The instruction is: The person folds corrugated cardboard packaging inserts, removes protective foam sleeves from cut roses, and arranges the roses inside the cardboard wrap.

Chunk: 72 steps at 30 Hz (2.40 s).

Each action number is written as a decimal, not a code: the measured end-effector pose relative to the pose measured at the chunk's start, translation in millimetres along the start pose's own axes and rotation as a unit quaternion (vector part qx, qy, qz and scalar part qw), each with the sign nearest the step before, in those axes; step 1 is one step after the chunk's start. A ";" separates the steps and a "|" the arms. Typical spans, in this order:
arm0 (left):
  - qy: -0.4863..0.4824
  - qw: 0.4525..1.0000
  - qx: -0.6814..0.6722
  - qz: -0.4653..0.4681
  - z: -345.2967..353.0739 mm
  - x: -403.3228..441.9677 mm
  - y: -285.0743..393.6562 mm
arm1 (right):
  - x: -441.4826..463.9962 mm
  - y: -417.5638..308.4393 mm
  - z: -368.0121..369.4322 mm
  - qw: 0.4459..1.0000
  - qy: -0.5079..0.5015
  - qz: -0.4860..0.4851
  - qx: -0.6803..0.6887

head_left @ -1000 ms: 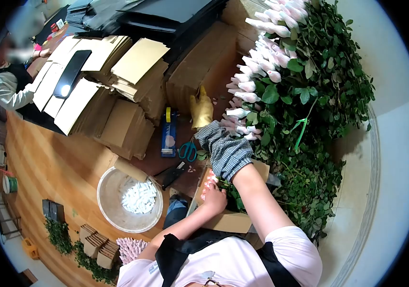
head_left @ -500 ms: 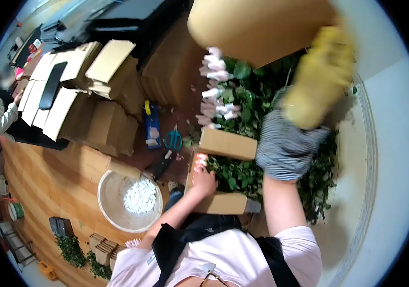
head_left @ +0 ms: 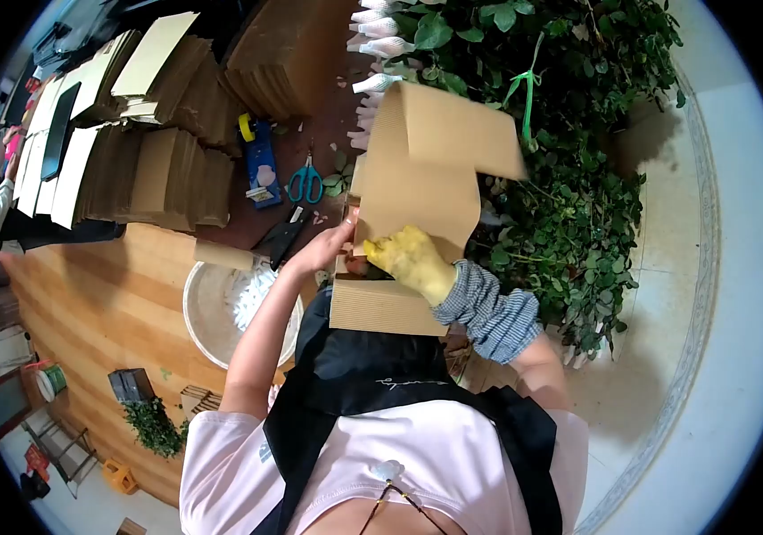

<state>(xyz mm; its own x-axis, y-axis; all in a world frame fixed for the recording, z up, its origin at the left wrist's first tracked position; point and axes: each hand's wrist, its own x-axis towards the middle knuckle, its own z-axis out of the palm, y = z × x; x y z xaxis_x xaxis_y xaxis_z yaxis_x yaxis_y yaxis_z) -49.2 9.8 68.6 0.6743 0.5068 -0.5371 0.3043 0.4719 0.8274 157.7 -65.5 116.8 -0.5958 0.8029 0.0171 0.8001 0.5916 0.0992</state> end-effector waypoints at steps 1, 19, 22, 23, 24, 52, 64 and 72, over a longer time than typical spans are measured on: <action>0.055 0.988 0.125 0.068 -0.2 10.7 -23.7 | -4.4 -3.1 19.0 0.992 -0.036 0.025 0.115; 0.287 0.864 0.408 0.069 16.8 3.1 -37.2 | -5.1 7.0 45.6 0.945 -0.298 0.095 0.097; 0.190 0.846 0.472 0.161 27.5 -26.0 36.4 | 1.3 -2.0 68.9 0.932 -0.331 0.132 0.067; 0.164 0.875 0.401 0.218 45.0 -32.1 67.8 | 7.6 -0.1 38.6 0.917 -0.384 0.100 0.030; 0.166 0.814 0.425 0.359 59.0 -35.4 91.8 | 5.7 1.6 27.2 0.918 -0.383 0.104 0.028; 0.625 0.498 0.602 -0.008 -160.3 -119.0 82.4 | -10.6 2.3 43.3 0.967 -0.243 0.074 0.032; 0.690 0.393 0.582 0.174 -112.4 -180.0 121.0 | -4.4 4.9 40.1 0.959 -0.253 0.100 0.078; 0.048 0.995 0.044 -0.079 -27.6 -50.9 20.1 | -10.3 -1.6 55.6 0.955 -0.265 0.124 0.040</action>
<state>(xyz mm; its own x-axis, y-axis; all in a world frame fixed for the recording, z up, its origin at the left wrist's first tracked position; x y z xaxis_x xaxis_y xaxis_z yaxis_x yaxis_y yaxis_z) -96.0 13.4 108.0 0.5474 0.5006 -0.6706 0.4609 0.4885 0.7409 166.4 -70.7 61.1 -0.2853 0.8302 -0.4788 0.9274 0.3652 0.0805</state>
